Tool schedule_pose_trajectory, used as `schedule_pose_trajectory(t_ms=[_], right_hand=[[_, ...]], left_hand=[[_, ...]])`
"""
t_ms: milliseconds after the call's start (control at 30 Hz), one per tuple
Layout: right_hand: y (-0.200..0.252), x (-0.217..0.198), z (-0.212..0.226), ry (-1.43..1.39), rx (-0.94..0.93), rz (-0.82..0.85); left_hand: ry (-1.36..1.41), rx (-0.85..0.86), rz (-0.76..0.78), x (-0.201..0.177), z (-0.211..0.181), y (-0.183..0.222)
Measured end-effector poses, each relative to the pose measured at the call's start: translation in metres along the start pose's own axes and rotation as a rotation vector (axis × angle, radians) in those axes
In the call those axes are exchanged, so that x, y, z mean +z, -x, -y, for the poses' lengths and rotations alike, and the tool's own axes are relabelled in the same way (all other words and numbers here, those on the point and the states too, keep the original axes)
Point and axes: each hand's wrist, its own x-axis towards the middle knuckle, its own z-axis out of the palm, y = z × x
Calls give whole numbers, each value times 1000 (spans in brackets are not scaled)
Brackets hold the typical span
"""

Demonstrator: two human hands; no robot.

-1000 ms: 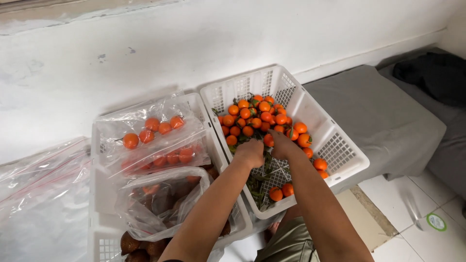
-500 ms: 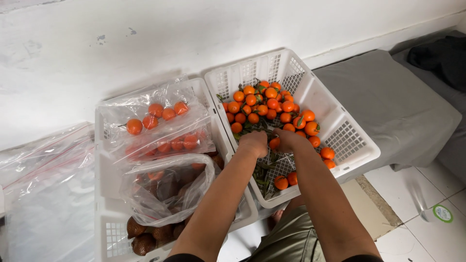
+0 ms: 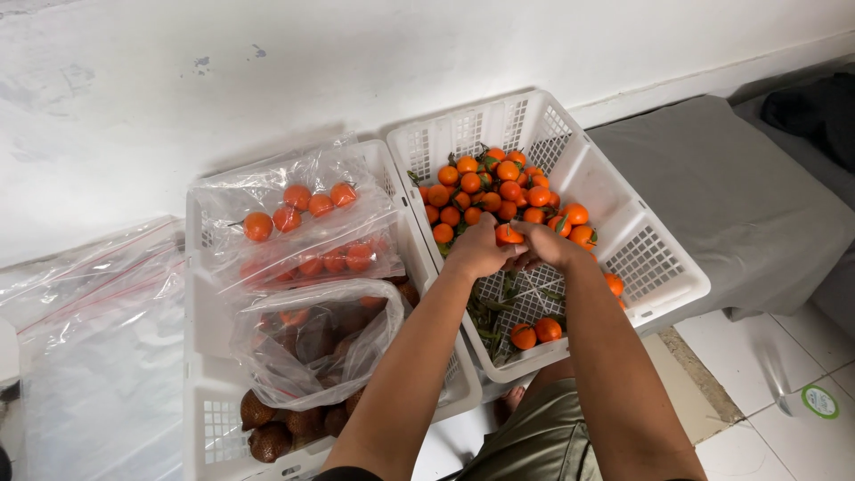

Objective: The person sorts small citrus fruits from a white crate into clear plastic bags, placing some fruits into a bag already containing brown produce and then sealing a large zip-top bag.

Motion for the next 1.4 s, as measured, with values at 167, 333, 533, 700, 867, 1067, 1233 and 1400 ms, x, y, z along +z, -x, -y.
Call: schedule_pose_trajectory(t_ms=[167, 333, 533, 700, 867, 1067, 1233, 1400], right_hand=[[-36, -12, -29, -63, -24, 8], [3, -3, 5, -68, -92, -13], [-21, -10, -14, -133, -155, -14], [-94, -29, -73, -269, -207, -12], [-24, -20, -19, -301, -212, 83], [-2, -11, -12, -338, -367, 180], [6, 1, -2, -419, -573, 263], [36, 41, 36, -110, -735, 293]], left_hand=[[5, 136, -54, 25, 50, -56], [55, 199, -43, 34, 64, -69], [83, 180, -100, 39, 65, -70], [74, 225, -77, 33, 36, -45], [75, 328, -109, 32, 42, -44], [153, 346, -208, 7, 22, 9], [302, 393, -346, -17, 7, 64], [141, 381, -575, -56, 50, 133]])
